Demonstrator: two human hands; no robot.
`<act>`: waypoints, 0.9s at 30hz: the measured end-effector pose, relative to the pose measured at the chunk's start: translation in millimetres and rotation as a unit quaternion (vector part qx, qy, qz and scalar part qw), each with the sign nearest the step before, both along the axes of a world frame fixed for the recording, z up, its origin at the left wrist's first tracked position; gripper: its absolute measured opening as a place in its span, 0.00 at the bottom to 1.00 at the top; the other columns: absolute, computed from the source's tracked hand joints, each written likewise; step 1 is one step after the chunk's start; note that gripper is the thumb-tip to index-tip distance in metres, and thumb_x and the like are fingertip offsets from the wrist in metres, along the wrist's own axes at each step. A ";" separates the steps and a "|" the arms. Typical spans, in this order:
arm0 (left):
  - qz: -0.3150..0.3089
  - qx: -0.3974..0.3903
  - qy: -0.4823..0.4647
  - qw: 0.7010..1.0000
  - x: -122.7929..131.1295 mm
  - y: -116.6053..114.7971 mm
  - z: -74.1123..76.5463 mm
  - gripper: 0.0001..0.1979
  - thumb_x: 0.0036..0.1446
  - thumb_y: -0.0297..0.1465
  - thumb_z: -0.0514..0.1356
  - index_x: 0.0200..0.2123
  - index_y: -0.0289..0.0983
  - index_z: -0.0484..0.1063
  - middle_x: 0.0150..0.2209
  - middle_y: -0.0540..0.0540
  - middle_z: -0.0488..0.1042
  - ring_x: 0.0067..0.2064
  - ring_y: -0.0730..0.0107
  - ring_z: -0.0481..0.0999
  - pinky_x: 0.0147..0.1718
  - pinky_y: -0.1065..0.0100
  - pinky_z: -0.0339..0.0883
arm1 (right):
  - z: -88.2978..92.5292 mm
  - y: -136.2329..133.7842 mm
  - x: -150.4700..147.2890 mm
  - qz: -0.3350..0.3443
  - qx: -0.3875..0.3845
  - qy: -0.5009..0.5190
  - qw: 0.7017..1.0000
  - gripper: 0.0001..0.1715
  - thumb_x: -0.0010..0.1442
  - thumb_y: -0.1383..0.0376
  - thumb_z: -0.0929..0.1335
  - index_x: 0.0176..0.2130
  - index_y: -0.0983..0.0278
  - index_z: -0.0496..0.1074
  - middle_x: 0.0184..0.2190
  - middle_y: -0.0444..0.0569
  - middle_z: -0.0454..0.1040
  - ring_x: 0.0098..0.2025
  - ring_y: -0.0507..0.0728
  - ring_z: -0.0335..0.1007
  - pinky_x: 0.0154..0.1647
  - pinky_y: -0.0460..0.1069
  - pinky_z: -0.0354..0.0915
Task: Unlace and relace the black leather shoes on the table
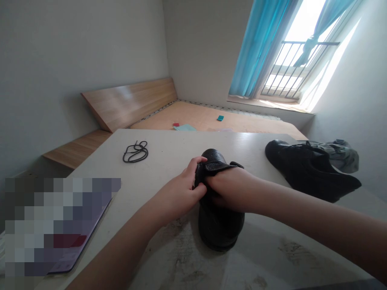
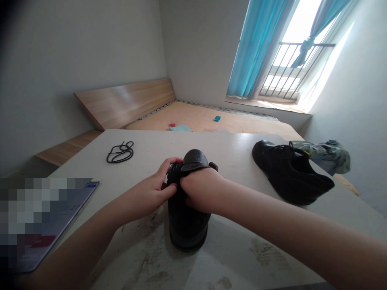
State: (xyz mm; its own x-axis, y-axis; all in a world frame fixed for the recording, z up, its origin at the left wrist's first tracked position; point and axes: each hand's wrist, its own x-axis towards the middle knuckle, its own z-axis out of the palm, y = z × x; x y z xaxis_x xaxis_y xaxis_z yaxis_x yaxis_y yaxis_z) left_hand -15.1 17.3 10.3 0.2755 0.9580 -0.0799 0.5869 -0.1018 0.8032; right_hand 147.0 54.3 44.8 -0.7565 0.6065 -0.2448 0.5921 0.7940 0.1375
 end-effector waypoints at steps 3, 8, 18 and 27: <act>-0.002 -0.002 -0.004 1.000 0.6 0.4 -0.4 0.29 0.56 0.31 0.52 0.61 0.49 0.49 0.36 0.51 0.72 0.31 0.65 0.71 0.34 0.64 0.62 | -0.9 -1.1 -0.8 -0.015 -0.032 0.009 0.999 0.13 0.55 0.64 0.69 0.40 0.66 0.77 0.41 0.53 0.78 0.40 0.61 0.74 0.33 0.50 0.64; 0.000 0.003 0.008 1.000 1.6 2.2 -1.8 0.30 0.56 0.32 0.52 0.62 0.49 0.48 0.33 0.52 0.70 0.29 0.65 0.70 0.32 0.65 0.61 | -11.5 1.5 -6.8 -0.025 -0.001 0.016 1.000 0.13 0.58 0.70 0.65 0.40 0.68 0.77 0.40 0.56 0.77 0.42 0.63 0.73 0.41 0.52 0.64; 0.000 -0.003 0.003 1.000 0.3 1.2 -1.3 0.29 0.56 0.32 0.52 0.61 0.50 0.48 0.33 0.52 0.70 0.29 0.65 0.70 0.32 0.65 0.61 | -25.7 6.0 -9.3 0.011 0.017 0.024 1.000 0.15 0.55 0.67 0.66 0.42 0.69 0.77 0.39 0.60 0.77 0.44 0.69 0.70 0.52 0.61 0.62; -0.001 -0.001 -0.003 1.000 0.0 1.4 -3.6 0.29 0.56 0.31 0.52 0.61 0.50 0.49 0.35 0.52 0.71 0.29 0.66 0.70 0.33 0.65 0.61 | -16.5 2.7 -8.9 0.015 0.019 0.008 1.000 0.14 0.57 0.64 0.66 0.40 0.68 0.77 0.39 0.60 0.77 0.43 0.68 0.71 0.47 0.60 0.64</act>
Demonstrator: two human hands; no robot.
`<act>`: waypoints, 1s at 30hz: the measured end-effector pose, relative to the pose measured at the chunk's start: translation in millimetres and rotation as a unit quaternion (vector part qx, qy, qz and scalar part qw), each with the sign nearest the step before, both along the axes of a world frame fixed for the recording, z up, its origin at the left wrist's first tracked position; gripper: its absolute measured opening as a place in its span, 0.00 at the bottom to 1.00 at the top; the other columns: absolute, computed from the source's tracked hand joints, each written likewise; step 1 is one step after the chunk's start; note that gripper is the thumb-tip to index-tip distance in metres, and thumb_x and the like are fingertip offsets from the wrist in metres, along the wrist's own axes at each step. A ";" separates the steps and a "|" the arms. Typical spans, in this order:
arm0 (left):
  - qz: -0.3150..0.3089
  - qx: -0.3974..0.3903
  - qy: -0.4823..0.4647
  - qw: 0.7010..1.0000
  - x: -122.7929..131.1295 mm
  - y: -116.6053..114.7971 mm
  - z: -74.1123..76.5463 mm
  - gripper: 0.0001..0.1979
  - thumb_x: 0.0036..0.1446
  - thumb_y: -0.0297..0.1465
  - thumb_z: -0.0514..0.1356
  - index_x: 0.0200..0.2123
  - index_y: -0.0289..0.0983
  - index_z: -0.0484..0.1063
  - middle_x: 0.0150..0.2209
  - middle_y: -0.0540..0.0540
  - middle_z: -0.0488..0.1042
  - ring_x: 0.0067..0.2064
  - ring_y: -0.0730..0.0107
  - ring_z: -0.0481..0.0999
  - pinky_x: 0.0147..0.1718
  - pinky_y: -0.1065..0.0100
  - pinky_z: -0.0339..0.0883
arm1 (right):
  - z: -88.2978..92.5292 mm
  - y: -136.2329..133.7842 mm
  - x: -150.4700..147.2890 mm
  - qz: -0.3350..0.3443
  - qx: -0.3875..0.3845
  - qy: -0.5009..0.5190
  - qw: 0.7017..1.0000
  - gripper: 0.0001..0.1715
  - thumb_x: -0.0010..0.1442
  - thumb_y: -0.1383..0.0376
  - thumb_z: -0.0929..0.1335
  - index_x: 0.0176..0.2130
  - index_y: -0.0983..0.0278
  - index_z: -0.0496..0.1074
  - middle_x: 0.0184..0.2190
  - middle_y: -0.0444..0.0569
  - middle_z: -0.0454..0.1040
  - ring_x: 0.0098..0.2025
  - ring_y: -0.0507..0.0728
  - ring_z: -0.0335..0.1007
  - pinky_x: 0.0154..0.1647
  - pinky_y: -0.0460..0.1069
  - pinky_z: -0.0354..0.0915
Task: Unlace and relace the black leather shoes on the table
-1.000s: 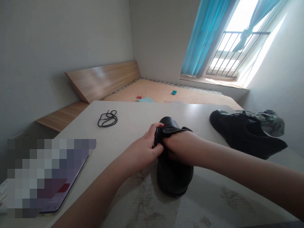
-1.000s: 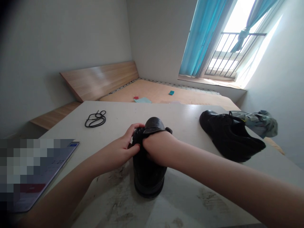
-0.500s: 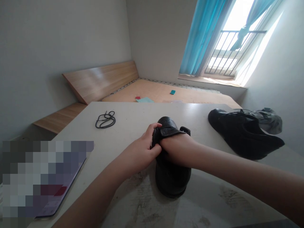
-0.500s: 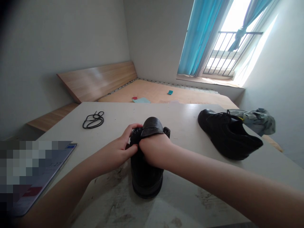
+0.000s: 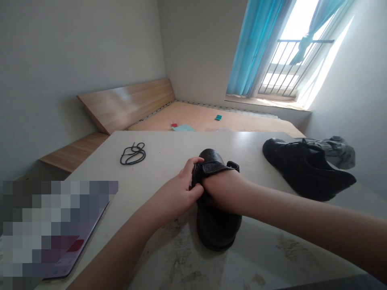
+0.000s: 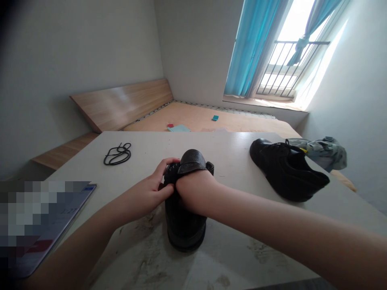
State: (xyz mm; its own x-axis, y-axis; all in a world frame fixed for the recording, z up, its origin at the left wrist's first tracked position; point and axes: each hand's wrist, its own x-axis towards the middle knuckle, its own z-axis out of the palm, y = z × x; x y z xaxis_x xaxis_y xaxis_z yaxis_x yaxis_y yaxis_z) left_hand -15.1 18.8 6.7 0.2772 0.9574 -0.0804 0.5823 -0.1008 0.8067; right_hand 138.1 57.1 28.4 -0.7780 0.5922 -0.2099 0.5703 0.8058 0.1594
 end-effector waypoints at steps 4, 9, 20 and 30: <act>0.000 0.001 -0.004 1.000 0.5 0.9 -0.1 0.29 0.56 0.31 0.52 0.61 0.49 0.49 0.36 0.52 0.71 0.30 0.66 0.70 0.33 0.65 0.62 | 8.7 -0.3 5.2 -0.031 0.001 -0.009 0.999 0.18 0.57 0.65 0.66 0.45 0.70 0.75 0.41 0.61 0.77 0.40 0.66 0.73 0.39 0.56 0.66; 0.002 0.004 -0.007 1.000 1.6 1.7 1.3 0.29 0.56 0.30 0.51 0.60 0.48 0.50 0.35 0.52 0.70 0.31 0.66 0.71 0.33 0.66 0.62 | 18.9 -3.3 15.3 -0.073 -0.005 -0.007 0.997 0.14 0.59 0.66 0.63 0.42 0.68 0.74 0.35 0.56 0.78 0.34 0.63 0.76 0.31 0.52 0.64; 0.002 0.002 -0.011 1.000 1.9 0.6 2.0 0.28 0.56 0.30 0.52 0.60 0.48 0.50 0.46 0.47 0.72 0.42 0.61 0.74 0.44 0.60 0.63 | 21.6 -7.6 17.9 -0.080 -0.039 0.022 0.996 0.11 0.55 0.65 0.67 0.40 0.62 0.74 0.39 0.50 0.79 0.42 0.64 0.76 0.38 0.54 0.66; 0.001 -0.001 -0.013 1.000 3.1 0.7 3.0 0.29 0.57 0.31 0.52 0.61 0.45 0.49 0.40 0.49 0.72 0.39 0.63 0.74 0.44 0.60 0.64 | 13.3 -3.9 14.0 -0.059 -0.045 0.027 0.997 0.23 0.54 0.63 0.69 0.50 0.67 0.72 0.52 0.59 0.73 0.49 0.66 0.72 0.42 0.55 0.69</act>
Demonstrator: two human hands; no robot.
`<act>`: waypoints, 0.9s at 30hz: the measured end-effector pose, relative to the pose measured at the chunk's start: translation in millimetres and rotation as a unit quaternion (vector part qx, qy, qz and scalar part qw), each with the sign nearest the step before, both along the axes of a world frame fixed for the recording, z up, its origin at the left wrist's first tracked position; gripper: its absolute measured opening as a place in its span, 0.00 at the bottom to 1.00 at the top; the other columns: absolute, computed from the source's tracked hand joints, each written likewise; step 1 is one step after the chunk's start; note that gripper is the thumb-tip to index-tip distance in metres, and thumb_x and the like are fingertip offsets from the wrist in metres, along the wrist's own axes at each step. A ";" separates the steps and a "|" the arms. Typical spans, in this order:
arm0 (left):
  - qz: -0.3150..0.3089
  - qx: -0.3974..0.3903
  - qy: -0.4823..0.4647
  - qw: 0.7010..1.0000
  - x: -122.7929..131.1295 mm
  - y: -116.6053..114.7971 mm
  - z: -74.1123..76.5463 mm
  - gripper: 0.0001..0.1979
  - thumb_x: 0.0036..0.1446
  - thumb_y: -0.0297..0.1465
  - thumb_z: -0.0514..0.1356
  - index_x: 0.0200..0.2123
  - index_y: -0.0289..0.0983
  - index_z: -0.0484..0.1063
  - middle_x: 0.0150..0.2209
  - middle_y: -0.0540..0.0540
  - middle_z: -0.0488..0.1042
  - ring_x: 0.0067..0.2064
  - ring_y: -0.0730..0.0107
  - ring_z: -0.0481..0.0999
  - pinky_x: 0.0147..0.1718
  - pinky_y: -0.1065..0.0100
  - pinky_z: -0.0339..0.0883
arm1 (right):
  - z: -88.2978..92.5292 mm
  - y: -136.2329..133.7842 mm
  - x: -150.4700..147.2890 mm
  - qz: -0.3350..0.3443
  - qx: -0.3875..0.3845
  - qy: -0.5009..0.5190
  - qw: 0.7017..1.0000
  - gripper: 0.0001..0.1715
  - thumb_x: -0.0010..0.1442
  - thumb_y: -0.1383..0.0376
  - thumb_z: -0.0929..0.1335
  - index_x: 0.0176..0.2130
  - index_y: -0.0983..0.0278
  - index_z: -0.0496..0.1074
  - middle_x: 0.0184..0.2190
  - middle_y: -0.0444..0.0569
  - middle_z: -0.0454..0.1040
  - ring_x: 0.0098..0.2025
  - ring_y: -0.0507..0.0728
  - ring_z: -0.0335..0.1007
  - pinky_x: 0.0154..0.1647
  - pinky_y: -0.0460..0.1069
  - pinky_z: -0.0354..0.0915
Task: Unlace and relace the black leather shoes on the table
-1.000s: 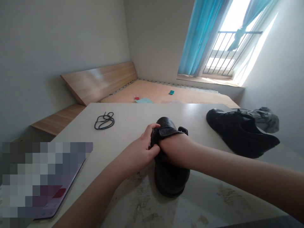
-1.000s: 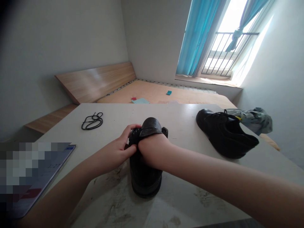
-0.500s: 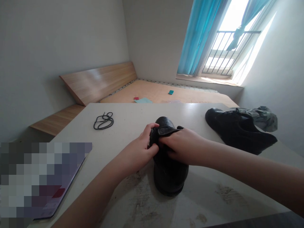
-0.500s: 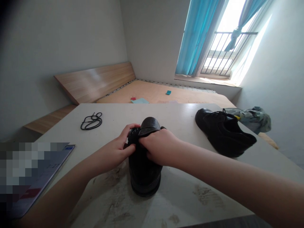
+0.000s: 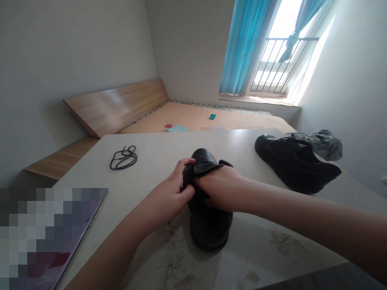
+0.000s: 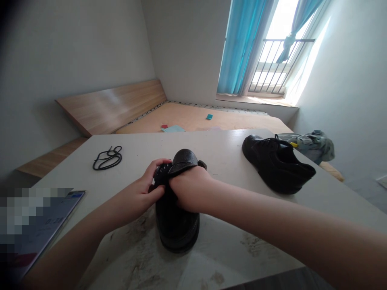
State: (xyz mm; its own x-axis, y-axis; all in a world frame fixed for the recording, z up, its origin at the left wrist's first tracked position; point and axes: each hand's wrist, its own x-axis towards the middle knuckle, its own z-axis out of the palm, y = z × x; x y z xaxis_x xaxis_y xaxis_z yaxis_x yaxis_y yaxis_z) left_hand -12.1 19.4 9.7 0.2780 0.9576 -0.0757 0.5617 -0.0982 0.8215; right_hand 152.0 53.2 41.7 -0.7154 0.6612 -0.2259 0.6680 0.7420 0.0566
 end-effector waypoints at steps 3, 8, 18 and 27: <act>0.002 -0.008 -0.001 1.000 -0.2 -0.3 -0.7 0.29 0.57 0.31 0.52 0.62 0.45 0.48 0.35 0.51 0.71 0.39 0.61 0.74 0.44 0.60 0.64 | 1.6 0.0 1.1 0.013 -0.007 0.018 1.000 0.20 0.55 0.63 0.68 0.48 0.66 0.74 0.50 0.57 0.74 0.49 0.66 0.72 0.42 0.55 0.68; 0.002 0.001 -0.010 1.000 -0.3 -0.4 -2.1 0.28 0.58 0.32 0.52 0.61 0.45 0.49 0.46 0.46 0.71 0.48 0.59 0.73 0.49 0.59 0.62 | 9.0 -0.1 6.9 0.042 -0.039 0.045 0.997 0.10 0.57 0.68 0.66 0.38 0.62 0.76 0.42 0.48 0.78 0.44 0.61 0.74 0.40 0.52 0.65; 0.006 -0.012 0.006 1.000 0.6 1.3 -0.7 0.28 0.58 0.32 0.51 0.61 0.47 0.49 0.47 0.46 0.71 0.44 0.59 0.73 0.47 0.58 0.62 | 4.9 0.3 9.3 0.122 -0.012 -0.018 0.992 0.10 0.60 0.68 0.65 0.36 0.65 0.77 0.41 0.48 0.76 0.41 0.58 0.73 0.35 0.51 0.61; 0.006 -0.005 0.006 1.000 0.6 0.2 -1.3 0.29 0.57 0.32 0.52 0.61 0.46 0.49 0.43 0.47 0.71 0.45 0.59 0.73 0.49 0.57 0.61 | 2.0 -0.4 -0.7 0.124 0.021 -0.038 0.991 0.14 0.57 0.67 0.67 0.44 0.67 0.76 0.47 0.56 0.76 0.47 0.65 0.71 0.42 0.56 0.63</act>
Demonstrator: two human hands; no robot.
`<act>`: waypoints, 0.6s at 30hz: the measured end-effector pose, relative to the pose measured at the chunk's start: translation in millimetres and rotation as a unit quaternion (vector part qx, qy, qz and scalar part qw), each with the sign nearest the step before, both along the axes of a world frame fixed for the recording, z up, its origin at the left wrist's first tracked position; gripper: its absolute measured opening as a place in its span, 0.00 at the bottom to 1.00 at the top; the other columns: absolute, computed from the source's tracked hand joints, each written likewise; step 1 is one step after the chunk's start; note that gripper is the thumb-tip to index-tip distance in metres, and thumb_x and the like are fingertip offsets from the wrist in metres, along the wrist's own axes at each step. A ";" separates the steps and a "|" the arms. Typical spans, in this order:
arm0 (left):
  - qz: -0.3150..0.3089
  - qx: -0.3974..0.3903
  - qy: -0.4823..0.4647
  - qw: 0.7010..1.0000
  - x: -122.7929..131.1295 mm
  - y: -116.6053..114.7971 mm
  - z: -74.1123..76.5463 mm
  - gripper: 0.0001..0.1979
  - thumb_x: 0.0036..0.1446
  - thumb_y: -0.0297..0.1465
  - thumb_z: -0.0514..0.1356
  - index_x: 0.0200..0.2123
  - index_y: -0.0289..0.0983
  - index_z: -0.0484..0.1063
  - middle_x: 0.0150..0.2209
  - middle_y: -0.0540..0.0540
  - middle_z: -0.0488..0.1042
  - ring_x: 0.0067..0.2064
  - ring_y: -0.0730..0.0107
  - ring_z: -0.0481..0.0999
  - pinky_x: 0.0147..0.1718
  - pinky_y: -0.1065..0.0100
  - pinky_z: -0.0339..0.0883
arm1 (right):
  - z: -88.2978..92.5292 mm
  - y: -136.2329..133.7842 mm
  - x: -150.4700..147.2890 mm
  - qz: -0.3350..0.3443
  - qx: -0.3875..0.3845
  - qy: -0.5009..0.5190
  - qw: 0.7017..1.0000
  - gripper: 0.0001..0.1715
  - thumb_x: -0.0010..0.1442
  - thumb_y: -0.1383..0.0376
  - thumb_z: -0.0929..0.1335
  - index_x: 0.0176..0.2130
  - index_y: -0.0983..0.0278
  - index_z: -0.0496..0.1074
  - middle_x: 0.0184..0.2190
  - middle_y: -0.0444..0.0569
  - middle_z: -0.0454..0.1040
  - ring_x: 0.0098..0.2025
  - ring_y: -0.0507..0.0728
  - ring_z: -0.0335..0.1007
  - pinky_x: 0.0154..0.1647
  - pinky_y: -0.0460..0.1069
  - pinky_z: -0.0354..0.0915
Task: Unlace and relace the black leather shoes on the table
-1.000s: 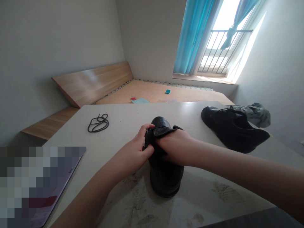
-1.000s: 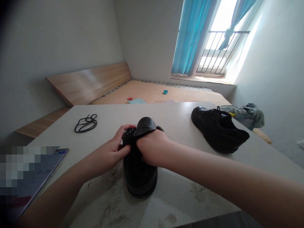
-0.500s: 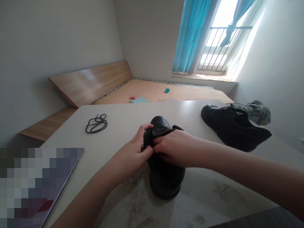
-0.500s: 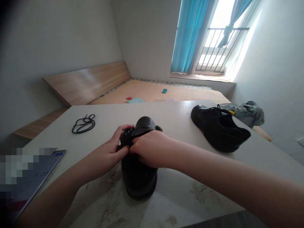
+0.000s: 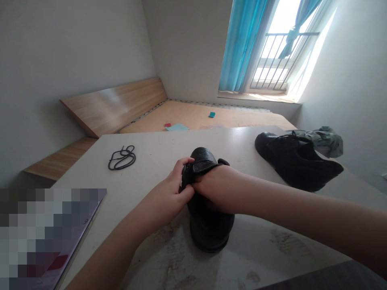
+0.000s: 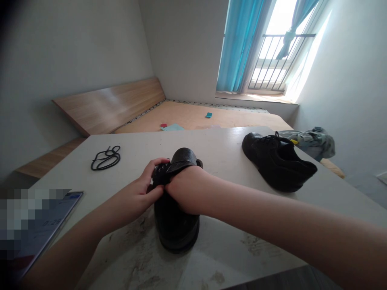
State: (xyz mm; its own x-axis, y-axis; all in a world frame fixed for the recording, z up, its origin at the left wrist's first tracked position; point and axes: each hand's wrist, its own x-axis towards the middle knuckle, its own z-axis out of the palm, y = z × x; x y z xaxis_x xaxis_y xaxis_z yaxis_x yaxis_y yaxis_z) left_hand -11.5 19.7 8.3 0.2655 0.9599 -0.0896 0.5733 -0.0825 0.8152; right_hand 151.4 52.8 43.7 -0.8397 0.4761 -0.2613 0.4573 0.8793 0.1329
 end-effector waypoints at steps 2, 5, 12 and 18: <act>0.000 0.000 -0.002 1.000 0.1 -0.2 0.2 0.29 0.57 0.32 0.52 0.61 0.46 0.49 0.43 0.47 0.71 0.45 0.59 0.73 0.49 0.57 0.61 | 0.6 -0.2 -2.5 -0.006 0.005 -0.002 1.000 0.14 0.56 0.67 0.67 0.43 0.67 0.77 0.47 0.58 0.76 0.45 0.66 0.72 0.41 0.57 0.63; -0.002 0.002 -0.005 1.000 -0.2 -0.6 0.6 0.28 0.58 0.32 0.52 0.61 0.46 0.49 0.43 0.47 0.71 0.45 0.59 0.73 0.49 0.57 0.61 | 1.2 -0.6 -2.7 -0.019 0.008 -0.004 1.000 0.13 0.57 0.65 0.67 0.41 0.67 0.77 0.43 0.58 0.77 0.42 0.66 0.73 0.39 0.56 0.64; 0.001 -0.002 -0.010 1.000 -0.5 -1.5 1.0 0.29 0.57 0.31 0.52 0.61 0.48 0.49 0.49 0.46 0.71 0.48 0.58 0.73 0.50 0.57 0.61 | 0.4 -0.9 3.3 -0.036 0.003 -0.025 0.999 0.23 0.64 0.56 0.61 0.39 0.68 0.77 0.36 0.59 0.78 0.39 0.64 0.73 0.38 0.56 0.64; 0.002 -0.002 -0.001 1.000 0.7 -1.0 1.2 0.30 0.56 0.31 0.52 0.62 0.46 0.49 0.48 0.46 0.72 0.44 0.60 0.74 0.47 0.59 0.63 | 5.2 -1.7 -4.7 -0.088 -0.028 -0.073 0.993 0.31 0.57 0.48 0.68 0.49 0.67 0.75 0.49 0.61 0.74 0.50 0.69 0.70 0.48 0.59 0.64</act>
State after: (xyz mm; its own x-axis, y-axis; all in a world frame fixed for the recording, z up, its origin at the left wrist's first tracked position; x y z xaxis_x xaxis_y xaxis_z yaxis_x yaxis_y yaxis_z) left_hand -10.7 18.6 9.5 0.2619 0.9605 -0.0936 0.5725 -0.0765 0.8164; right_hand 146.7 51.1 48.9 -0.6962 0.5934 -0.4039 0.5836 0.7955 0.1629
